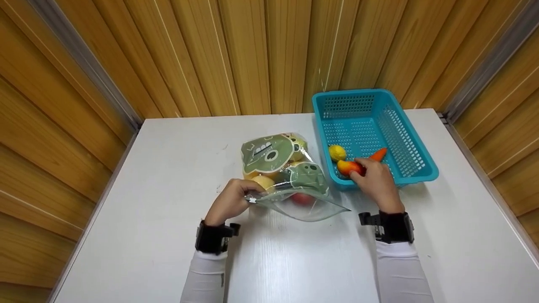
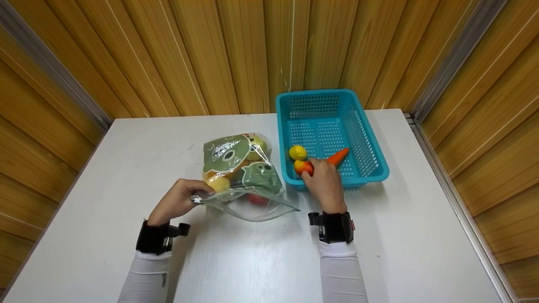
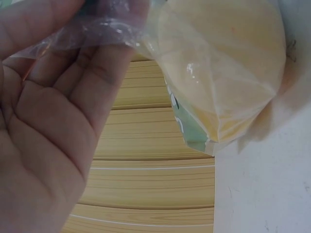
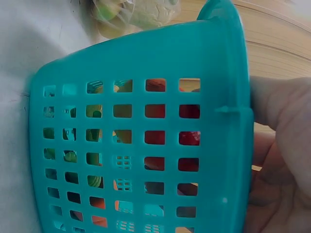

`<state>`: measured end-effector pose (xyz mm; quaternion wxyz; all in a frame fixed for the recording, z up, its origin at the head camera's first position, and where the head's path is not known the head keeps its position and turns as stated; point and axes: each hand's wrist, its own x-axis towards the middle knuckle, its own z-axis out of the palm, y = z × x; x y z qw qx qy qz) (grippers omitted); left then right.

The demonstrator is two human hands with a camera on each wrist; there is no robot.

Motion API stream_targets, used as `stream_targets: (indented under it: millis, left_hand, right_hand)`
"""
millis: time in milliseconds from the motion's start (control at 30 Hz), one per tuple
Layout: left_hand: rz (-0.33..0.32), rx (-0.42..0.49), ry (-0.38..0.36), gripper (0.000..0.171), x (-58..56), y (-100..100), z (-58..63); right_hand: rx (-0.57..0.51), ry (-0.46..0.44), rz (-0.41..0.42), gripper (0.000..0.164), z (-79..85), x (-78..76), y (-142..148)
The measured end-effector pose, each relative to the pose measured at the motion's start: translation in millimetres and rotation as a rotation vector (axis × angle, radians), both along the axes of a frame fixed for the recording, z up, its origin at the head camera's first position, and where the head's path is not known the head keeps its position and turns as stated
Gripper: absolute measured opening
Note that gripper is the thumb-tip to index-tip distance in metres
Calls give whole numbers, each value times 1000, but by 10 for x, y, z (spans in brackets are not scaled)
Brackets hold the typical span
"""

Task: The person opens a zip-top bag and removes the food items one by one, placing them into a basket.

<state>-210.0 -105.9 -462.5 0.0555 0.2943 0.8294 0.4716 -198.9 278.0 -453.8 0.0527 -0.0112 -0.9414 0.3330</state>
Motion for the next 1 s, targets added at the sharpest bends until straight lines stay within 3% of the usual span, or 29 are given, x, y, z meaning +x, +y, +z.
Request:
stream_targets:
  millis: [300, 533, 767, 1000]
  left_hand:
    - [-5, 2, 5, 23, 9, 9, 10]
    - [0, -2, 11, 22, -7, 8, 1]
    - [-4, 4, 11, 19, -4, 7, 2]
    - [-2, 5, 25, 19, -4, 12, -7]
  right_hand:
    - [-26, 62, 18, 40, 2, 22, 6]
    - [-108, 164, 59, 31, 191, 183, -114]
    - [-138, 307, 222, 23, 348, 389, -328]
    - [-122, 376, 443, 27, 413, 525, -499]
